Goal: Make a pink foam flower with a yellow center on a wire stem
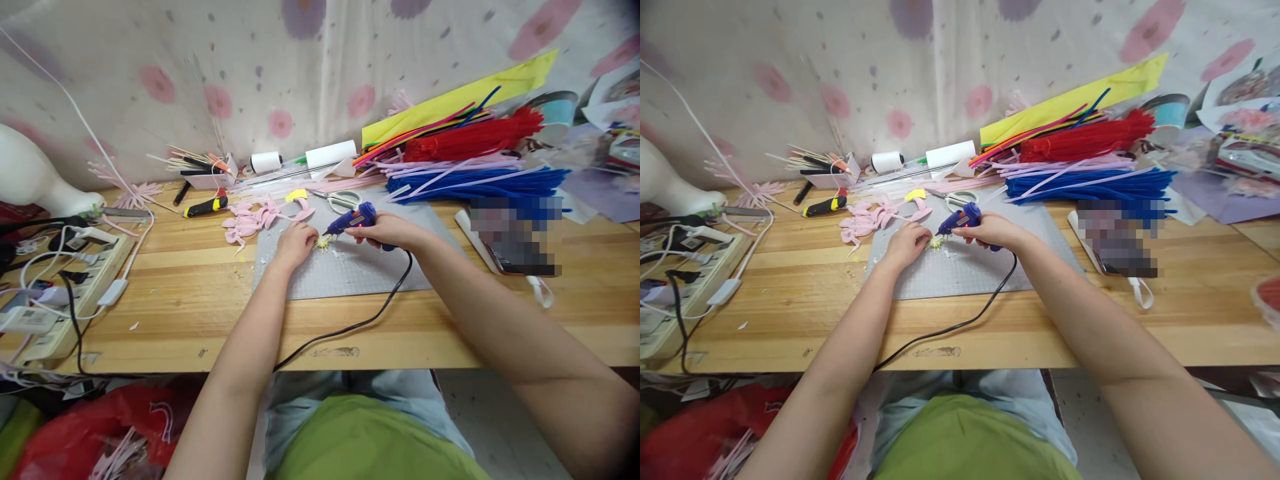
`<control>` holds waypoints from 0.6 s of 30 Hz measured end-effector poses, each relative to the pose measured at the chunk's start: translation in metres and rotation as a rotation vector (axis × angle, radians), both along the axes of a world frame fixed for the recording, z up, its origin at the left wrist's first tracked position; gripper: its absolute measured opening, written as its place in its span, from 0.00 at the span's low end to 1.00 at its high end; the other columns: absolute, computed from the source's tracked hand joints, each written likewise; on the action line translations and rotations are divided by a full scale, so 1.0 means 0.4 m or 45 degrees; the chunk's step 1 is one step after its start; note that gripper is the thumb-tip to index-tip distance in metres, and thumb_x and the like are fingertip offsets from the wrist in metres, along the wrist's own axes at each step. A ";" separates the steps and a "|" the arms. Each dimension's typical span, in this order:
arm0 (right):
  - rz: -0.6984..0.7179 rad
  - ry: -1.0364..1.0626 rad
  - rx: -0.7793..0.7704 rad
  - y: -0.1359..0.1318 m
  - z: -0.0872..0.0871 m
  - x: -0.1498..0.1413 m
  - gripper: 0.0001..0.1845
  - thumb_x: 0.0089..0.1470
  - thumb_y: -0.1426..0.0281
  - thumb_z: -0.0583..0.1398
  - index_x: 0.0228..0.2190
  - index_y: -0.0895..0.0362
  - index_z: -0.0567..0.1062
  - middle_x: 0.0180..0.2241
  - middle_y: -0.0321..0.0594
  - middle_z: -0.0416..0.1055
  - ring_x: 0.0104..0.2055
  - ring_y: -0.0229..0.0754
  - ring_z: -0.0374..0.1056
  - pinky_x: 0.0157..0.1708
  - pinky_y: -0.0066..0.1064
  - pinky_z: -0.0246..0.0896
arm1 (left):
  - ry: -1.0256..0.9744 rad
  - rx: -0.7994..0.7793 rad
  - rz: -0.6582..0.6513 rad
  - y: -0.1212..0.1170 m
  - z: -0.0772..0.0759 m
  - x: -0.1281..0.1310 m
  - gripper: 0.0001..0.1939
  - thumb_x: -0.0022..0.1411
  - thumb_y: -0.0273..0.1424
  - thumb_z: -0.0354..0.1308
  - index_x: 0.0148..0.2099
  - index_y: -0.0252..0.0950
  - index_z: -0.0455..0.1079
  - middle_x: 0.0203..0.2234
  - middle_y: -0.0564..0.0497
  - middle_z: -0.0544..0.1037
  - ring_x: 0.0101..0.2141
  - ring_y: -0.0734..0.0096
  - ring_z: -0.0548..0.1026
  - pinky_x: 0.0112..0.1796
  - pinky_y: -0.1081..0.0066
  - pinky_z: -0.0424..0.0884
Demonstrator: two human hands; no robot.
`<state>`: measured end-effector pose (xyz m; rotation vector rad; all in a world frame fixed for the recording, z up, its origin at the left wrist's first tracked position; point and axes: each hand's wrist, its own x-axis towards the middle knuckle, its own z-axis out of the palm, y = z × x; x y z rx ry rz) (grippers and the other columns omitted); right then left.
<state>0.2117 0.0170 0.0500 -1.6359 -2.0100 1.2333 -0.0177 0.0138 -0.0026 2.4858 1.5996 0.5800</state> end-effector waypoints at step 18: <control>0.038 -0.241 0.015 -0.013 0.024 -0.029 0.25 0.47 0.48 0.59 0.23 0.59 0.72 0.14 0.34 0.60 0.16 0.32 0.57 0.16 0.25 0.49 | -0.071 -0.022 0.057 -0.010 0.009 -0.011 0.12 0.58 0.26 0.51 0.41 0.40 0.74 0.41 0.47 0.75 0.48 0.62 0.68 0.49 0.62 0.65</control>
